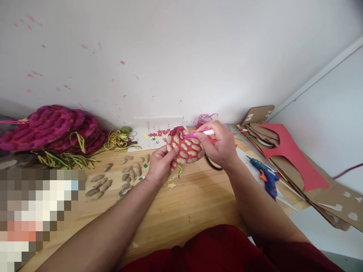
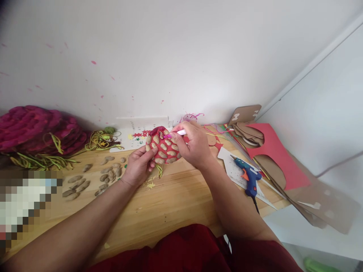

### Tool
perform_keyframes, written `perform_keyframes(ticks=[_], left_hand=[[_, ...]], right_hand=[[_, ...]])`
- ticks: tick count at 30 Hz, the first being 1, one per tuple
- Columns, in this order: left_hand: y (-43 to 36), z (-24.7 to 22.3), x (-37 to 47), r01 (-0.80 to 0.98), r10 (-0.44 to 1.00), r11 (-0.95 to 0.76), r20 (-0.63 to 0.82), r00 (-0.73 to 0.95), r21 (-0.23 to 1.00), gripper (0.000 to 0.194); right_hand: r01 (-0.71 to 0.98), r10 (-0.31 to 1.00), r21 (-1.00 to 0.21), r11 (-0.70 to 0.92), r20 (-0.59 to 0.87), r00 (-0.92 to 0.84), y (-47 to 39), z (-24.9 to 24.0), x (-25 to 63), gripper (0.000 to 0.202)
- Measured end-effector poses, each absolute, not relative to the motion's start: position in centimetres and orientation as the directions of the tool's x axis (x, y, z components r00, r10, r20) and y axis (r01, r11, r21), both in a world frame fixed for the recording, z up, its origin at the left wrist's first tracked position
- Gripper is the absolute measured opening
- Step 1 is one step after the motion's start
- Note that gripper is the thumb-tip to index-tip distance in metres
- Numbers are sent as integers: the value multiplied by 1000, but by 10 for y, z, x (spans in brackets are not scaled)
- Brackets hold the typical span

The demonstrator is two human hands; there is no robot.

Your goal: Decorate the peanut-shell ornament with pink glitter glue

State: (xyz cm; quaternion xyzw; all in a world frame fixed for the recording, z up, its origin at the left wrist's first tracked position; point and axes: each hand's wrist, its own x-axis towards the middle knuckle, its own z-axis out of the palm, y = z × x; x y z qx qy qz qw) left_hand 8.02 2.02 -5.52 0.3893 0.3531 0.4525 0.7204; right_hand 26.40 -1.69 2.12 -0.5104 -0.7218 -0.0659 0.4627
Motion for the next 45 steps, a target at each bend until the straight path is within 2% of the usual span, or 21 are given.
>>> perform_keyframes(ticks=[7,20,34,45], left_hand=[[20,-56,81,-371,927,293,-167,336,881,39],[19,-55,82,-320,935,262,-157,318,911,40],[19,-59,81,-278,935,240,-145,323,930,37],[18,-59,80,-287,932,229,-124,342,930,38]], right_hand=[[783,686,-403,474,726,-42,-16,20,263,3],[800,686,-376,467,726,-59,-17,20,258,4],[727,720,-512,459,694,34,-14,18,264,8],[700,740,-559,444,669,64,-12,17,270,9]])
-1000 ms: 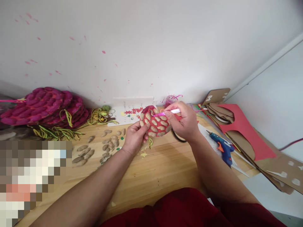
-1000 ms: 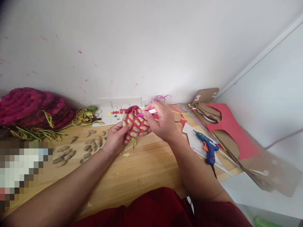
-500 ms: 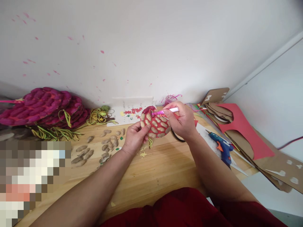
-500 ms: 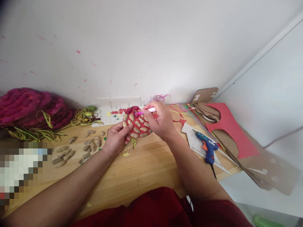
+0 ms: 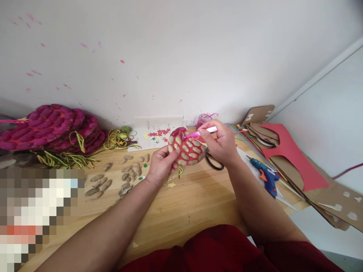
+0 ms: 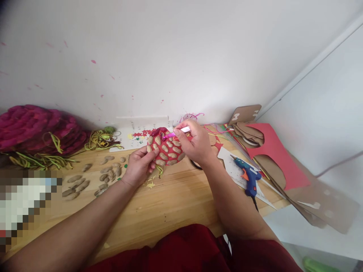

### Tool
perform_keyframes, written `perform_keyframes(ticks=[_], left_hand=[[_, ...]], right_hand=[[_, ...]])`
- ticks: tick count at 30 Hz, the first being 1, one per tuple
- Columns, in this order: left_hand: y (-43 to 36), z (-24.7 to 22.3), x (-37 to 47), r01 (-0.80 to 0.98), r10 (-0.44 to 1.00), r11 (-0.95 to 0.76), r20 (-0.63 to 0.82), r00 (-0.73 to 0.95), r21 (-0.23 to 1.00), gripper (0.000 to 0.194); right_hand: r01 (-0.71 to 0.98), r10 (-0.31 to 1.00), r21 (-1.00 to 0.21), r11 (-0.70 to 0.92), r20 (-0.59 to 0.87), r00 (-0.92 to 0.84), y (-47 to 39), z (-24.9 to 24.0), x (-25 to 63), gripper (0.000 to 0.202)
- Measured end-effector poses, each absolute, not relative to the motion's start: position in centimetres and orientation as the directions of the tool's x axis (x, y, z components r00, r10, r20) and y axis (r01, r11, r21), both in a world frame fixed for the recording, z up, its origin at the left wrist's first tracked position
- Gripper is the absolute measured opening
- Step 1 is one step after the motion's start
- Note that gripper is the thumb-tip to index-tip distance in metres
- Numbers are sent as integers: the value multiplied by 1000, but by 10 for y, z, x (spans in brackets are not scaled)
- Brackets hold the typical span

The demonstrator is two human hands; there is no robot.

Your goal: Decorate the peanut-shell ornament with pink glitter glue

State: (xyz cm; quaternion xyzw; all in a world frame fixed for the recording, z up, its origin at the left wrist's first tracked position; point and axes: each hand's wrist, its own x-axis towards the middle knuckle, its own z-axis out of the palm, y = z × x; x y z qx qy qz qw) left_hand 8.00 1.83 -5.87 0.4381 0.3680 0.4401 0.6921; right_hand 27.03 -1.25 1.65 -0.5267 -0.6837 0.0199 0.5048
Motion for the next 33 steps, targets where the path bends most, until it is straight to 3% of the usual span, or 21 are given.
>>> perform_keyframes(ticks=[7,22,33], left_hand=[[17,-55,80,-296,931,229,-120,345,927,39],[17,-57,80,-276,933,222,-122,338,935,37],[19,-59,80,-289,929,233,-125,348,929,37]], right_hand=[[686,753,-580,439,654,72,-11,14,271,9],[749,688,-475,463,725,34,-13,18,267,6],[737,698,-500,455,714,53,-14,19,268,9]])
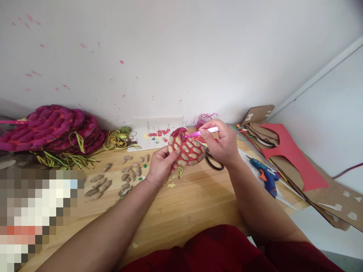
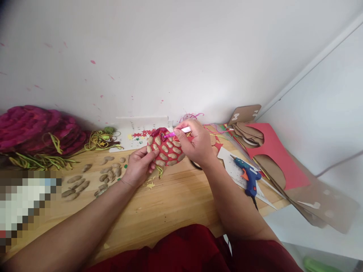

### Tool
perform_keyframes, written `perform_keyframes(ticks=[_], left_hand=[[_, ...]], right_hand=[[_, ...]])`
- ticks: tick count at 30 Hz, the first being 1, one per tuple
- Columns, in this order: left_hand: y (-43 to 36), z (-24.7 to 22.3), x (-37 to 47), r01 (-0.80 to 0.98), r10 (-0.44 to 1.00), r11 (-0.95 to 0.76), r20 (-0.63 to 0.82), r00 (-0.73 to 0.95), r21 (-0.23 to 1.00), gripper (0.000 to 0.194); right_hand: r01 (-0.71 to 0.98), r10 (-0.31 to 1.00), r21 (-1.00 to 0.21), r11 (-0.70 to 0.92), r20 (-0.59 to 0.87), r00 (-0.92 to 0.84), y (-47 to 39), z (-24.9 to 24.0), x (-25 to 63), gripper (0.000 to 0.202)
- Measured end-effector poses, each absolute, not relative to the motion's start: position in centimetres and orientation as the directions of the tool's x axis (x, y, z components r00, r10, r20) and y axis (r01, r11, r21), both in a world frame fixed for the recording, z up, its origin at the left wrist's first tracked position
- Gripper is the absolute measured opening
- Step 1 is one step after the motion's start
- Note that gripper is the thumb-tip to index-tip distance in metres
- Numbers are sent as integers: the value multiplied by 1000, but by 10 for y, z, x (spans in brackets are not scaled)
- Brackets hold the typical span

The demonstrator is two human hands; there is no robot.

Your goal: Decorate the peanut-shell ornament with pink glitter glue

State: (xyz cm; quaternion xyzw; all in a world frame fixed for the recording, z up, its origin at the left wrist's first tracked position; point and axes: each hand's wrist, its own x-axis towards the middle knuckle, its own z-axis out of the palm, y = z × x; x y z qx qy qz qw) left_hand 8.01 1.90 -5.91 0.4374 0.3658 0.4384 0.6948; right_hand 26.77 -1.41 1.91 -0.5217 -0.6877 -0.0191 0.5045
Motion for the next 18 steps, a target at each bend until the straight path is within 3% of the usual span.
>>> perform_keyframes(ticks=[4,18], left_hand=[[19,-58,80,-311,929,246,-131,346,918,37],[19,-55,80,-347,918,303,-175,355,888,41]], right_hand=[[706,750,-541,457,661,22,-13,17,269,7],[705,713,-566,428,691,122,-10,13,275,9]])
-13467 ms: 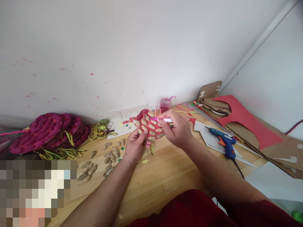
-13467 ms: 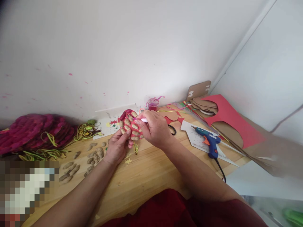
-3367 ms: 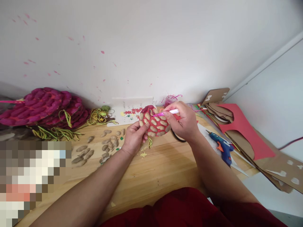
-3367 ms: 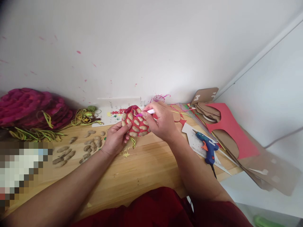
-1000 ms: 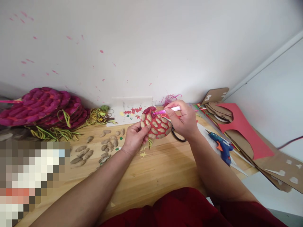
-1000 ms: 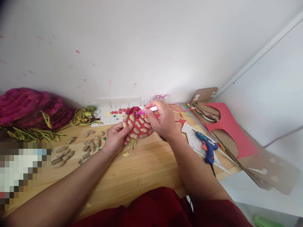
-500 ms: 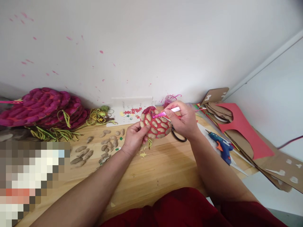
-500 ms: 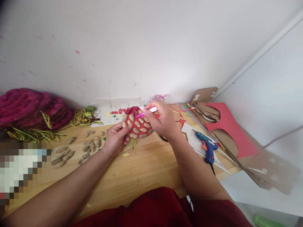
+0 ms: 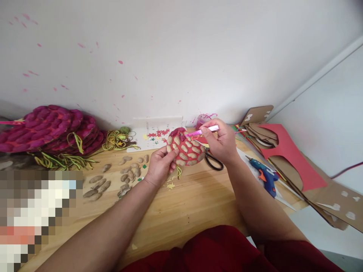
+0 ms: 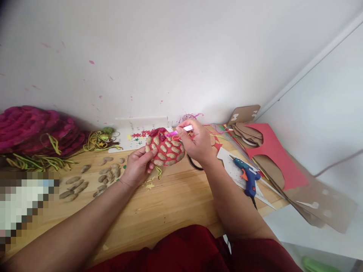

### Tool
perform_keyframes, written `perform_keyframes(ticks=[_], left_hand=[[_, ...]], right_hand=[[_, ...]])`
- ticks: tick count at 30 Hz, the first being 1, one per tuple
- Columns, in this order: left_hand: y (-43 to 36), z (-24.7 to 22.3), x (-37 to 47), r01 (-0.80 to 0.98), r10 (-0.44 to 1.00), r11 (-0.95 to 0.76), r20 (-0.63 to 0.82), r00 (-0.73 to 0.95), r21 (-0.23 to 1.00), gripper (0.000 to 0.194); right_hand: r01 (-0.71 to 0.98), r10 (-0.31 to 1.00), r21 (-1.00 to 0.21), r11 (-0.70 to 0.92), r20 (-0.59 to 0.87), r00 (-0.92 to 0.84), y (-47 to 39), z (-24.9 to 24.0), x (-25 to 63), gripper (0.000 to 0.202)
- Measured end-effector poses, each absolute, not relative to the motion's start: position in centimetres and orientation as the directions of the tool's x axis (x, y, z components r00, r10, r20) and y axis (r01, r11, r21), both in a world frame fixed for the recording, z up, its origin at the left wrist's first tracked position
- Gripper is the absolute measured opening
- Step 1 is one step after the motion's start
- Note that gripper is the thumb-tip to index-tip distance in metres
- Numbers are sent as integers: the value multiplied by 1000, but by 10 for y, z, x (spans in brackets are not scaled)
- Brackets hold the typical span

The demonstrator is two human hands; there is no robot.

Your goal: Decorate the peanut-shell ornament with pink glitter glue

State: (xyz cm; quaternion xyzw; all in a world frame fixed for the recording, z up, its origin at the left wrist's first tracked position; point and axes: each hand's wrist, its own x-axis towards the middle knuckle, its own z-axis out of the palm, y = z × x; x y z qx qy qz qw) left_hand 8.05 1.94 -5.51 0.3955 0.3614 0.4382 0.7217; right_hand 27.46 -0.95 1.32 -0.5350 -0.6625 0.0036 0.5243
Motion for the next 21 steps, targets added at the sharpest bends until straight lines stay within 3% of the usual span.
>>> perform_keyframes(ticks=[21], left_hand=[[19,-54,80,-358,914,313,-177,365,880,41]], right_hand=[[704,723,-566,429,682,108,-11,15,275,8]])
